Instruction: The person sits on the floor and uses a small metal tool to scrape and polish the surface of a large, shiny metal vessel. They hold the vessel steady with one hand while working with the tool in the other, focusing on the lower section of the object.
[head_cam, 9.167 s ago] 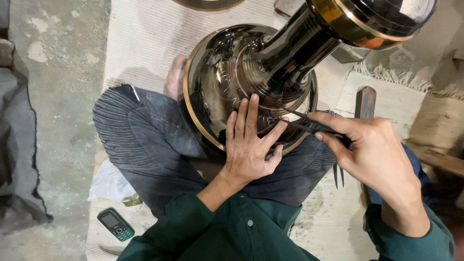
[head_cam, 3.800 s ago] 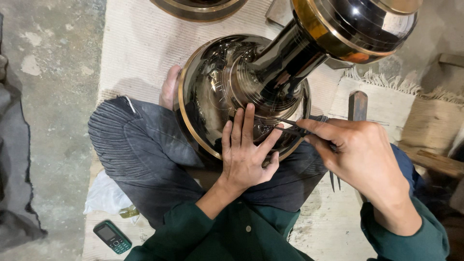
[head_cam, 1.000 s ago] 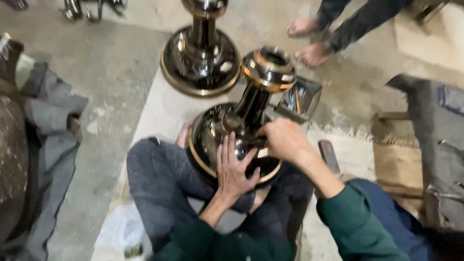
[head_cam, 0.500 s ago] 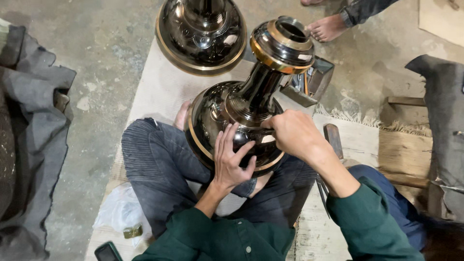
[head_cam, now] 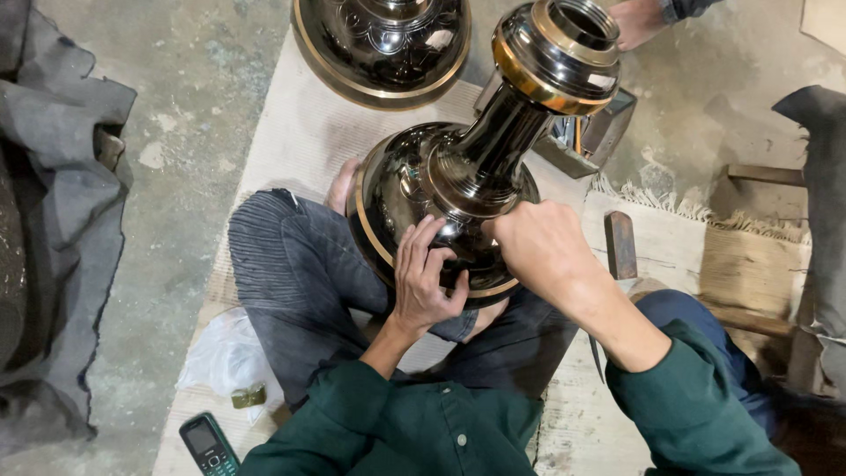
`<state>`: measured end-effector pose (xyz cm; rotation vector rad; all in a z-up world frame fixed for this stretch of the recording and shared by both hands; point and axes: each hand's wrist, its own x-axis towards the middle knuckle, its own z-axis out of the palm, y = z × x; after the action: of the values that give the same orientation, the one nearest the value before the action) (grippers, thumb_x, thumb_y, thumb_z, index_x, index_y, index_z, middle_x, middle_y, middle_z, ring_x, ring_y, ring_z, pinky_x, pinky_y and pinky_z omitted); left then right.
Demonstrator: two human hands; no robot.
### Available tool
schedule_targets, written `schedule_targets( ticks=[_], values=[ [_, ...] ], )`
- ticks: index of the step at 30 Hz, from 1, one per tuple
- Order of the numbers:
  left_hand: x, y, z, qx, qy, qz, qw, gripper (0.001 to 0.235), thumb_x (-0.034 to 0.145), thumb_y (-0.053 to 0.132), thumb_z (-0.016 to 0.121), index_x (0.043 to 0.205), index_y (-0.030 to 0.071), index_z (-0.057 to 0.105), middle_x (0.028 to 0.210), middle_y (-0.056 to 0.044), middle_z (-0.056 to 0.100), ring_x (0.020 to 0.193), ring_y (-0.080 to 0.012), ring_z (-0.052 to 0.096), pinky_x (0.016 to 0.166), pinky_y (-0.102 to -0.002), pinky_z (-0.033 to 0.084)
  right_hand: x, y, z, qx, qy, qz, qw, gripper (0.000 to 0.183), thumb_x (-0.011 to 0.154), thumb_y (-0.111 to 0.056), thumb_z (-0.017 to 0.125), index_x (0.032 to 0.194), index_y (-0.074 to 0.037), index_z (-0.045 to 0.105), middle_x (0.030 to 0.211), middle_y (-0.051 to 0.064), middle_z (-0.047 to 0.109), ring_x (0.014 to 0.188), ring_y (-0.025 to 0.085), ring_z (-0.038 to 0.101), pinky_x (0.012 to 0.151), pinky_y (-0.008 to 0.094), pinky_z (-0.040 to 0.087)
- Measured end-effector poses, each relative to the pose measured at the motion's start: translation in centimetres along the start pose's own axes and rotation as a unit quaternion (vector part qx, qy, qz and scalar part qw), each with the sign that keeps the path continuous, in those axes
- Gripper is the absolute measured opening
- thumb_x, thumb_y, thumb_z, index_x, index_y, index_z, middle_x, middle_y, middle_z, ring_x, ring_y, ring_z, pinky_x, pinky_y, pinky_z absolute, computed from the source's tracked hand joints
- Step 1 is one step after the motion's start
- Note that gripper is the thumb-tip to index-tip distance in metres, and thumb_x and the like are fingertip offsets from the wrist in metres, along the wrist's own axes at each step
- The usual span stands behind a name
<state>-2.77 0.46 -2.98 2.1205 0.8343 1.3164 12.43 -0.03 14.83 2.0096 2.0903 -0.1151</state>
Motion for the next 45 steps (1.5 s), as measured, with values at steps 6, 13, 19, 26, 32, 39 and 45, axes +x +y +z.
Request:
schedule_targets(
  ticks=[6, 13, 19, 26, 32, 39, 45],
  values=[
    [0.0, -0.1, 0.1, 0.005, 0.009, 0.007, 1.0, 0.028, 0.083, 0.02, 0.076, 0.098, 0.002, 0.06, 0.143, -0.024, 0.053, 0.143, -0.042, 0.047, 0.122, -0.057, 0.034, 0.1, -0.1, 0.2, -0.011, 0.013, -0.018, 1.0, 0.014, 0.081, -0.014, 0.064, 0.086, -0.017, 0.077, 0.071, 0.016, 0.071, 0.067, 0.036, 0.073, 0.06, 0.048, 0.057],
    [0.0, -0.1, 0.2, 0.006, 0.007, 0.007, 1.0, 0.031, 0.083, 0.021, 0.075, 0.1, 0.002, 0.059, 0.144, -0.025, 0.052, 0.143, -0.0426, 0.046, 0.122, -0.058, 0.034, 0.2, 0.0, 0.3, -0.019, 0.017, -0.027, 0.999, 0.014, 0.083, -0.017, 0.065, 0.084, -0.018, 0.079, 0.07, 0.016, 0.071, 0.066, 0.035, 0.072, 0.058, 0.047, 0.057],
    [0.3, 0.2, -0.1, 0.002, 0.009, -0.003, 1.0, 0.033, 0.081, 0.02, 0.075, 0.103, 0.002, 0.057, 0.144, -0.024, 0.053, 0.143, -0.0418, 0.046, 0.122, -0.057, 0.034, 0.2, 0.3, 0.1, -0.026, 0.006, -0.041, 0.999, 0.015, 0.081, -0.019, 0.066, 0.085, -0.021, 0.08, 0.071, 0.016, 0.071, 0.065, 0.035, 0.072, 0.057, 0.046, 0.057],
    [1.1, 1.0, -0.1, -0.024, 0.042, -0.018, 0.999, 0.034, 0.077, 0.015, 0.075, 0.102, 0.002, 0.056, 0.129, -0.021, 0.059, 0.13, -0.0403, 0.055, 0.118, -0.055, 0.038, 0.5, 1.0, -0.8, -0.009, -0.014, -0.013, 1.0, 0.029, 0.077, -0.009, 0.068, 0.098, -0.025, 0.082, 0.074, 0.016, 0.074, 0.068, 0.035, 0.073, 0.06, 0.045, 0.058],
    [2.6, 0.4, 0.2, -0.028, 0.077, 0.016, 0.997, 0.03, 0.075, 0.011, 0.07, 0.1, 0.002, 0.056, 0.099, -0.014, 0.061, 0.099, -0.0344, 0.062, 0.096, -0.048, 0.046, 0.8, 1.2, -1.5, -0.003, -0.017, 0.007, 1.0, 0.039, 0.07, -0.007, 0.071, 0.102, -0.025, 0.083, 0.076, 0.017, 0.073, 0.071, 0.037, 0.073, 0.062, 0.046, 0.058],
    [2.4, 0.0, 0.0, -0.019, 0.068, 0.001, 0.997, 0.021, 0.072, 0.007, 0.063, 0.092, 0.003, 0.059, 0.094, -0.013, 0.062, 0.096, -0.0329, 0.062, 0.092, -0.047, 0.048, 0.4, 1.5, -1.1, 0.022, 0.023, 0.003, 0.999, 0.028, 0.077, -0.012, 0.068, 0.098, -0.023, 0.083, 0.074, 0.018, 0.072, 0.068, 0.038, 0.072, 0.061, 0.047, 0.057],
    [2.4, 2.5, 1.0, 0.049, 0.02, 0.046, 0.998, 0.028, 0.083, 0.011, 0.07, 0.11, 0.004, 0.069, 0.111, -0.009, 0.071, 0.103, -0.0266, 0.063, 0.095, -0.043, 0.043, 0.5, 2.4, -0.9, 0.011, 0.044, -0.025, 0.999, 0.025, 0.079, -0.015, 0.068, 0.097, -0.023, 0.083, 0.071, 0.017, 0.072, 0.066, 0.037, 0.072, 0.057, 0.047, 0.057]
  ],
)
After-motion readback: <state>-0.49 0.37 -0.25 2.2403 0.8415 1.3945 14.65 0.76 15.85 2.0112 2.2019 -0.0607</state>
